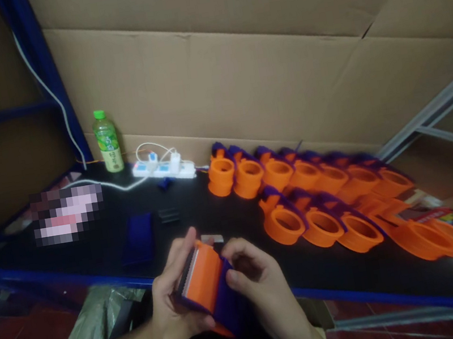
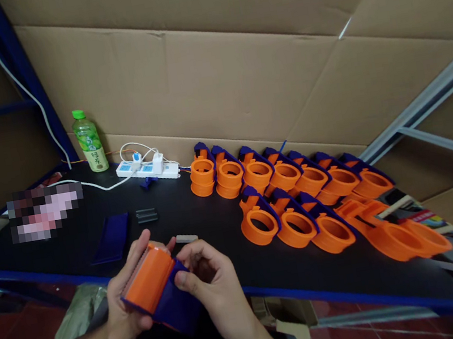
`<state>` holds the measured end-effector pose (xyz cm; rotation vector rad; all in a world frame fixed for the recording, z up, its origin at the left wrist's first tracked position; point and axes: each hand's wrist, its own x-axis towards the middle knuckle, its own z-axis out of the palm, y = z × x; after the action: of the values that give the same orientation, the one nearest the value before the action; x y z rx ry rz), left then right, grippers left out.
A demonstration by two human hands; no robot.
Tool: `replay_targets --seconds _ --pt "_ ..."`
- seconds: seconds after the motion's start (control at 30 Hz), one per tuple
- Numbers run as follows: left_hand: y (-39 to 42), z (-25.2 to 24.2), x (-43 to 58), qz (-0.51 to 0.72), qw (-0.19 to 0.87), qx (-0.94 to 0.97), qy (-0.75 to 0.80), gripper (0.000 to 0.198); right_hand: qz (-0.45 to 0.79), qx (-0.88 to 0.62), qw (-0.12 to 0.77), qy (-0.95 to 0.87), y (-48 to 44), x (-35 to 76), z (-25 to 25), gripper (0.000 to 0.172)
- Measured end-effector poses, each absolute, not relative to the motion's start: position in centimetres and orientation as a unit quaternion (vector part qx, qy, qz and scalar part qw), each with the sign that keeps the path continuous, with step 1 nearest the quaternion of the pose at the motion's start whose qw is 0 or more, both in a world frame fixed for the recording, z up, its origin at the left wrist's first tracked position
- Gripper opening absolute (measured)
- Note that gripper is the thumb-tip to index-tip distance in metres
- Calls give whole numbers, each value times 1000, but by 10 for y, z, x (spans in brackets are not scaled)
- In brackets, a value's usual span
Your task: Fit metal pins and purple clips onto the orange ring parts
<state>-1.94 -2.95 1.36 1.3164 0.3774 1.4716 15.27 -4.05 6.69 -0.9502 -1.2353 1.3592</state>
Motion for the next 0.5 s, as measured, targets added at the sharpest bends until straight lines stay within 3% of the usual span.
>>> replay_targets --seconds 0.23,0.37,0.4,0.5 --pt "-29 15 -16 595 545 571 149 99 566 -397 498 -524 -41 159 66 22" --pt "-28 10 -7 621 591 465 221 88 364 -463 497 -637 -46 158 64 16" --pt "-27 9 -4 642 585 429 247 85 289 -477 481 -676 -50 157 62 25" --pt "-21 11 4 663 599 345 289 81 77 -470 395 -785 -65 155 46 73"
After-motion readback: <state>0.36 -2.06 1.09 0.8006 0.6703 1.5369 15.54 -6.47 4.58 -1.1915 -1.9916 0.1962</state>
